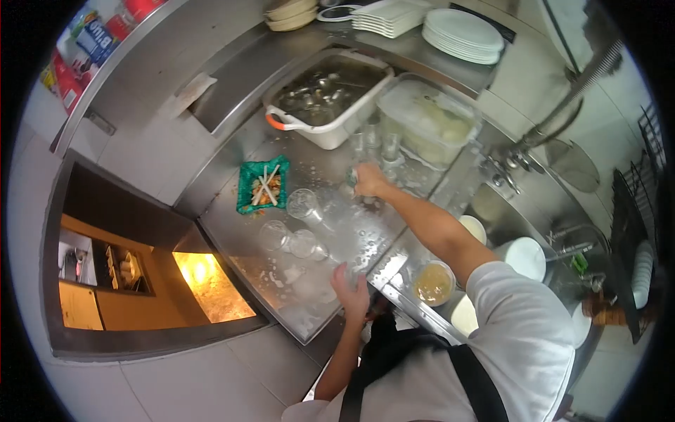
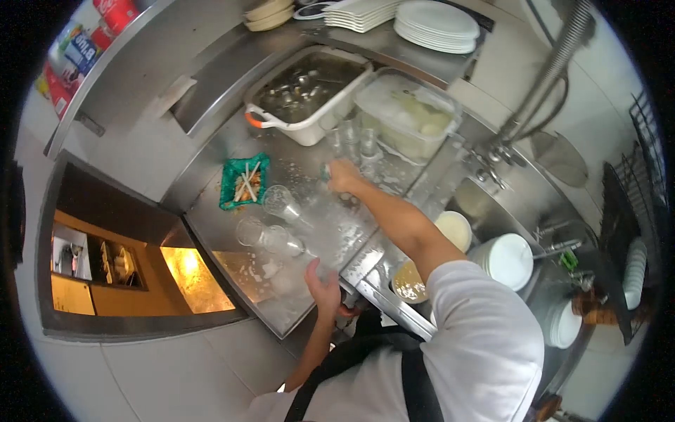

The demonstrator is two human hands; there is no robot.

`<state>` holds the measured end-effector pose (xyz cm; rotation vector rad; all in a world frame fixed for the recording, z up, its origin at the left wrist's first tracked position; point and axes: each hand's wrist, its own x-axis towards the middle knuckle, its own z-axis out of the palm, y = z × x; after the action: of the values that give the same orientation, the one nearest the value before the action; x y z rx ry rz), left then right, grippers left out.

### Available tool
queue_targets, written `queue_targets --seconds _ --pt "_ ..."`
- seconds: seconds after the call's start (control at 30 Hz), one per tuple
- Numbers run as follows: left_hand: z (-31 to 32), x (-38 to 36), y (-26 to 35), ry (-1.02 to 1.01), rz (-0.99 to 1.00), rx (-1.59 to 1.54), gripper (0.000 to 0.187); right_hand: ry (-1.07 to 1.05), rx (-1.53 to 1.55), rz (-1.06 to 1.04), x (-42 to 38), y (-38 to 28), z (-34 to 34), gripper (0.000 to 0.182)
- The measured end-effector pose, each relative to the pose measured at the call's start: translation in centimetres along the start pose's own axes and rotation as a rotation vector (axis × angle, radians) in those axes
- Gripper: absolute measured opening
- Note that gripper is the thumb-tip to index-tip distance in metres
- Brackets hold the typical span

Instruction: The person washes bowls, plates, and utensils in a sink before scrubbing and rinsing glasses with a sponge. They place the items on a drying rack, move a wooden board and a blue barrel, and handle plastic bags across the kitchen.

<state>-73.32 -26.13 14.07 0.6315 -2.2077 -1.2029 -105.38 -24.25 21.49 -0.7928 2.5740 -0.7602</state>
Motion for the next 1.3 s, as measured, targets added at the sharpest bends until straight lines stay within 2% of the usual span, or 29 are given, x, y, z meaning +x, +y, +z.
queue_targets --seconds 0.03,0.1,0.13,0.2,0.27,0.3,0.37,0.4,0.43,0.47,0.5,0.53,0.57,0.6,0.67,0.7,0.8,0.9,1.0,1.03,1.1,1.13,1.2,1.23,1.27,1.3 --pt "0.8 0.8 1.0 -0.01 0.057 -0.046 0.058 -0.04 0.186 0.071 -2.0 1.1 -0.2 0.04" --pt "1.9 3.6 3.9 0.008 0.186 -0.089 0.053 -0.181 0.829 0.232 -9.4 1.6 -1.9 0.041" --pt "2.3 5.4 6.0 0.04 0.259 -0.089 0.05 -0.184 1.036 0.24 -12.0 3.6 -0.7 0.041" --pt "3.8 8.1 8.6 0.043 0.418 -0.204 0.031 -0.179 1.419 0.304 -17.5 6.2 0.8 0.04" --pt "5.6 8.7 8.6 -0.178 0.388 -0.25 0.017 -0.173 1.772 0.412 -23.3 6.5 -0.3 0.04" --pt "6.7 8.2 9.1 -0.284 0.37 -0.27 0.011 -0.147 1.775 0.396 -25.4 6.9 -0.9 0.041" --pt "9.3 6.4 10.8 -0.32 0.171 -0.404 0.009 -0.106 1.776 0.358 -28.9 7.9 -2.5 0.042" --pt "10.3 5.3 11.5 -0.339 0.068 -0.463 0.011 -0.124 1.368 0.213 -30.4 8.3 -3.9 0.044" --pt "12.0 4.4 10.6 -0.405 0.089 -0.466 0.013 -0.138 0.96 0.077 -31.7 8.7 -5.4 0.045" --pt "12.3 3.7 11.3 -0.546 -0.197 -0.504 0.014 -0.147 0.551 -0.051 -33.1 9.3 -6.2 0.047" --pt "12.3 3.1 12.1 -0.68 -0.487 -0.533 0.016 0.082 0.242 -0.36 -33.2 10.9 -4.4 0.054" --pt "12.4 2.5 12.8 -0.807 -0.782 -0.552 0.018 0.142 0.086 -0.42 -34.2 13.3 -3.5 0.054" --pt "13.4 1.8 12.0 -0.936 -0.852 -0.517 0.026 0.202 -0.068 -0.475 -35.4 13.4 -4.7 0.055" --pt "13.6 0.5 12.9 -0.868 -0.84 -0.537 0.025 0.26 -0.223 -0.526 -36.5 13.6 -5.6 0.055" --pt "14.3 -1.6 15.5 -0.725 -0.797 -0.586 0.025 0.19 0.134 -0.311 -37.5 16.1 -6.4 0.058" --pt "14.2 -2.9 18.2 -0.609 -0.664 -0.649 0.022 0.152 0.319 -0.2 -38.2 16.7 -6.8 0.06" --pt "17.0 -4.9 17.7 -0.51 -0.171 -0.517 0.02 0.173 1.597 0.191 -40.5 16.8 -7.5 0.06" --pt "19.1 -4.7 18.1 -0.396 0.354 -0.4 0.019 0.294 1.29 -0.039 -42.3 17.0 -6.2 0.056" --pt "18.2 -4.8 19.7 -0.977 -0.674 -0.441 0.019 0.48 -0.198 -0.384 -44.4 19.9 -5.9 0.051" --pt "19.7 -4.9 17.3 -1.0 -0.724 -0.391 0.02 0.359 -0.191 -0.345 -44.8 20.8 -6.0 0.052" --pt "20.1 -5.7 16.1 -1.126 -0.924 -0.563 0.023 0.119 -0.188 -0.277 -45.3 21.0 -8.0 0.054" --pt "20.0 -5.7 15.6 -1.178 -1.022 -0.652 0.025 0.202 -0.023 -0.247 -45.7 20.5 -8.8 0.052" --pt "19.7 -5.3 14.8 -1.326 -1.069 -0.668 0.027 0.34 0.301 -0.2 -46.8 18.6 -11.8 0.048" --pt "19.2 -5.2 14.0 -1.383 -1.092 -0.687 0.027 0.4 0.347 -0.154 -47.1 18.0 -13.0 0.049" --pt "19.2 -5.2 12.8 -1.505 -0.888 -0.729 0.029 0.445 0.394 -0.124 -46.8 17.4 -14.3 0.051" --pt "18.0 -5.8 13.3 -1.521 -0.738 -0.736 0.029 0.49 0.104 -0.322 -46.4 16.1 -15.1 0.05"
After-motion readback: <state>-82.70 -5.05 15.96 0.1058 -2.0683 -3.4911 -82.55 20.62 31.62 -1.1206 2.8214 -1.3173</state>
